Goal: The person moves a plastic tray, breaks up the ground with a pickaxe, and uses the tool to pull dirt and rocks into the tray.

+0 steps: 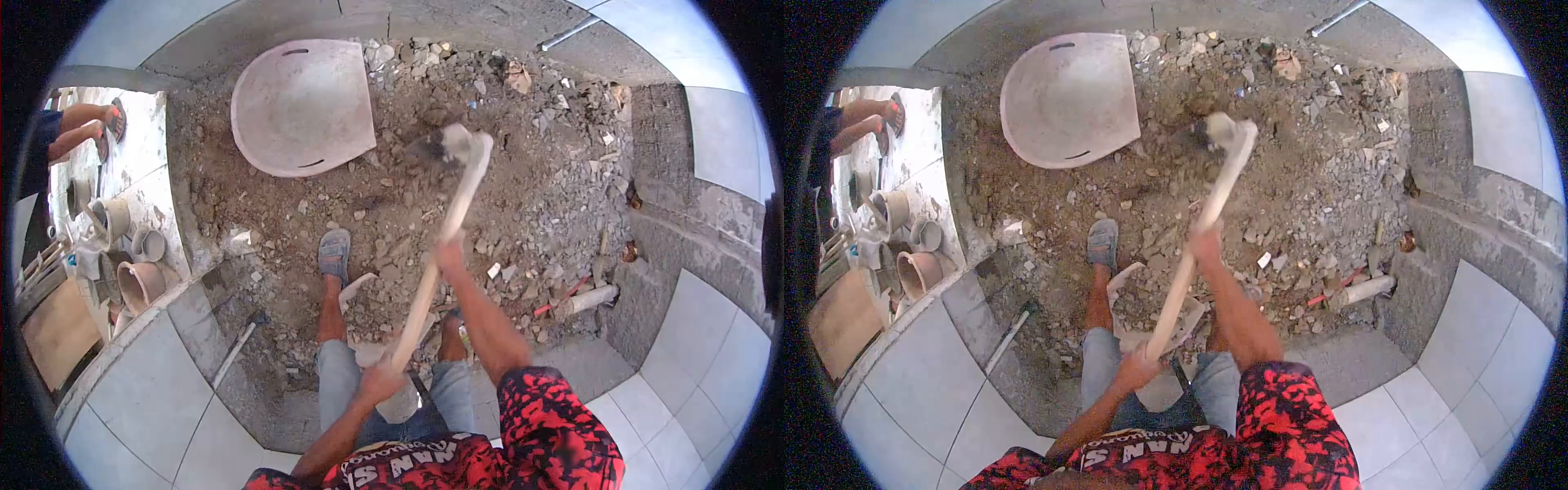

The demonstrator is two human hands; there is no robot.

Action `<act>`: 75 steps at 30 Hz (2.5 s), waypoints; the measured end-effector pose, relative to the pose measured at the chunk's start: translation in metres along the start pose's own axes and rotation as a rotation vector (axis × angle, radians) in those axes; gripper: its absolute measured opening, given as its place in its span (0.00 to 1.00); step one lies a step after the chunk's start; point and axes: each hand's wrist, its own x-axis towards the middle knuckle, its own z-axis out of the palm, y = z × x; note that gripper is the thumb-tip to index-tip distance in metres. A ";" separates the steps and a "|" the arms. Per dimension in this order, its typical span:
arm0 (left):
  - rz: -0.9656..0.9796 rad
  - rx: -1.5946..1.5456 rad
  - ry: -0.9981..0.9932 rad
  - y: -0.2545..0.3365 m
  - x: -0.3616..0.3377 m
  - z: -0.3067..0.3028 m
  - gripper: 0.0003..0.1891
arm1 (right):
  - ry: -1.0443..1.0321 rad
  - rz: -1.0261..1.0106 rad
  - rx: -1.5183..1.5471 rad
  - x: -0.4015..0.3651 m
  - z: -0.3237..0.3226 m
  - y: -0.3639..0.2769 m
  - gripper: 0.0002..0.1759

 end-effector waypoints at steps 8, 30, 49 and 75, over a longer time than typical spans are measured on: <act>0.142 0.060 0.010 -0.030 0.008 -0.004 0.29 | 0.186 -0.133 0.430 -0.051 -0.033 -0.056 0.34; -0.122 0.029 -0.083 -0.029 0.037 0.048 0.34 | 0.269 -0.173 -0.078 0.010 0.029 0.076 0.22; 0.092 -0.023 0.204 -0.040 0.189 -0.049 0.20 | 0.245 -0.361 0.183 0.141 0.075 -0.093 0.32; 0.130 -0.464 0.189 0.065 0.214 -0.052 0.20 | 0.347 -0.278 -0.108 0.175 -0.019 -0.151 0.30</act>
